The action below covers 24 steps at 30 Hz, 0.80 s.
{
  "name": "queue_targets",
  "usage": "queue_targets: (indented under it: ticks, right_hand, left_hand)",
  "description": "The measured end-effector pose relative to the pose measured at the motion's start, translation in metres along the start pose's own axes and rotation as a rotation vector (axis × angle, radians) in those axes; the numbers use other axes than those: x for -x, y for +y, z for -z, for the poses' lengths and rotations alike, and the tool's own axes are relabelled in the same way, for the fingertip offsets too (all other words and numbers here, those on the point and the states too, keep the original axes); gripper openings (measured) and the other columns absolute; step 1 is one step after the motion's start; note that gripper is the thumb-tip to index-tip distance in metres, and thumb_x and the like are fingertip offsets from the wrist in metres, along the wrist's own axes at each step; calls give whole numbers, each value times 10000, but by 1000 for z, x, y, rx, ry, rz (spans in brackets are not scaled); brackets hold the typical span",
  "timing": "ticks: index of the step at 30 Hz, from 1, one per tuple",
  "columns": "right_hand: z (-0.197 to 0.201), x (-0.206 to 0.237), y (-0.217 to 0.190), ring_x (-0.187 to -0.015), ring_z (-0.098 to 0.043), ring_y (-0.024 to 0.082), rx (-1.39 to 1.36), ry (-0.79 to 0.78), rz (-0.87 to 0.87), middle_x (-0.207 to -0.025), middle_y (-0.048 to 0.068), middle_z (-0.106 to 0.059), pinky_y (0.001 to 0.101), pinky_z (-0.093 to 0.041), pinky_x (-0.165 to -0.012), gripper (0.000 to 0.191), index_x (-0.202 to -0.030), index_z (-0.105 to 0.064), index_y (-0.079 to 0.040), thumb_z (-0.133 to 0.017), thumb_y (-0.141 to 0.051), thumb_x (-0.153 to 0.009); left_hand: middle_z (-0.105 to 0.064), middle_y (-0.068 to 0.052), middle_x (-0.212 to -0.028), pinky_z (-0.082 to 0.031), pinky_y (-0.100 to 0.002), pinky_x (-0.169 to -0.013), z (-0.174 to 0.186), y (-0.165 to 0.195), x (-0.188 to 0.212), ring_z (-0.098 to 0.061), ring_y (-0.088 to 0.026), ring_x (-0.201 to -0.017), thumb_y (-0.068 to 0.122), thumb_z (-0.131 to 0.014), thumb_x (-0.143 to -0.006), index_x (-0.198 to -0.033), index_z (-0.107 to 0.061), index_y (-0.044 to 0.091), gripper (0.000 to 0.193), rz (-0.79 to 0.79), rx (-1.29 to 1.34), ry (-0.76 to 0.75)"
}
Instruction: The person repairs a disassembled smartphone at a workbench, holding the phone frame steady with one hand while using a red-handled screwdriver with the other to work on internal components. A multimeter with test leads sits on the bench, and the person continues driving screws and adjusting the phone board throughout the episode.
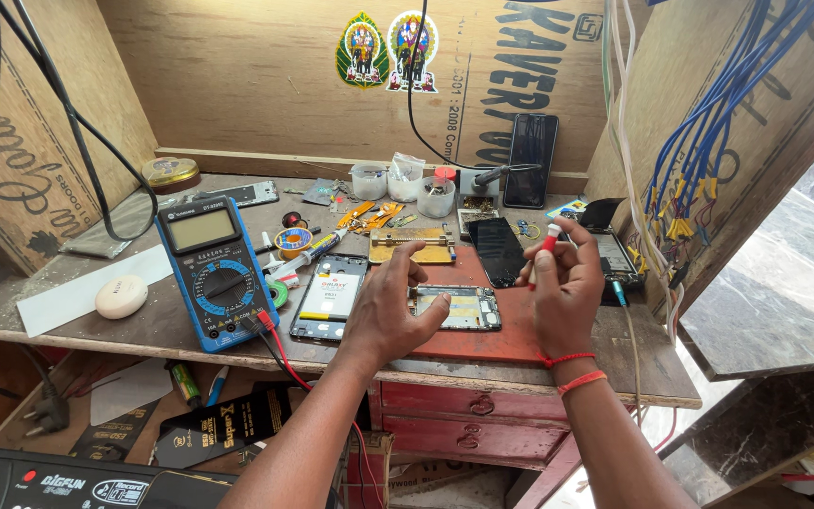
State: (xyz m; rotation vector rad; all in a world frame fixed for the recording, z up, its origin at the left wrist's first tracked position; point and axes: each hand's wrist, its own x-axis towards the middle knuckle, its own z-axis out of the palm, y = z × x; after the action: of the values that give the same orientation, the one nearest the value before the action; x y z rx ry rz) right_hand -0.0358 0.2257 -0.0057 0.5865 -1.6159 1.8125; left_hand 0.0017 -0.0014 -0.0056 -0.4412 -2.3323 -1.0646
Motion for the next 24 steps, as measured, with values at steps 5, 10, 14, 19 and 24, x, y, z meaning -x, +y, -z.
queue_targets:
  ticks: [5,10,14,19,24]
  right_hand:
    - [2,-1,-1,-571,-472,42,-25,52,-136,-905,26,-651,208,-371,-433,449,-1398,-455,-61,-578,17,-973]
    - [2,1,7,-697,-555,30,139,-22,-80,-917,21,-674,186,-451,-563,378,-1346,-529,-55,-644,-24,-987]
    - [4,-5,8,-866,-699,54,181,-198,-157,-963,40,-738,201,-556,-746,233,-1200,-628,-25,-673,-69,-976]
    - [16,-4,-16,-839,-774,102,646,-448,-182,-886,54,-795,266,-606,-776,277,-1095,-675,-38,-718,-72,-823]
    - [10,0,-35,-786,-781,157,751,-514,-126,-850,61,-798,310,-600,-747,300,-1082,-691,-67,-750,-93,-789]
  left_hand:
    - [-675,-78,-931,-474,-418,-893,3,5,1,-625,-266,-863,335,-754,-770,-1393,-490,74,726,-36,-57,-16]
    - [-672,-112,-947,-466,-437,-890,3,11,2,-629,-313,-915,349,-763,-769,-1365,-506,43,718,-103,-132,1]
    - [-678,-131,-956,-462,-442,-902,5,14,5,-642,-327,-936,354,-760,-776,-1349,-517,23,705,-143,-145,14]
    - [-676,-140,-960,-462,-433,-889,5,15,5,-641,-326,-927,354,-757,-774,-1352,-514,15,713,-119,-143,-9]
    - [-678,-142,-965,-458,-432,-899,6,15,6,-644,-325,-938,359,-764,-773,-1355,-514,8,724,-141,-149,10]
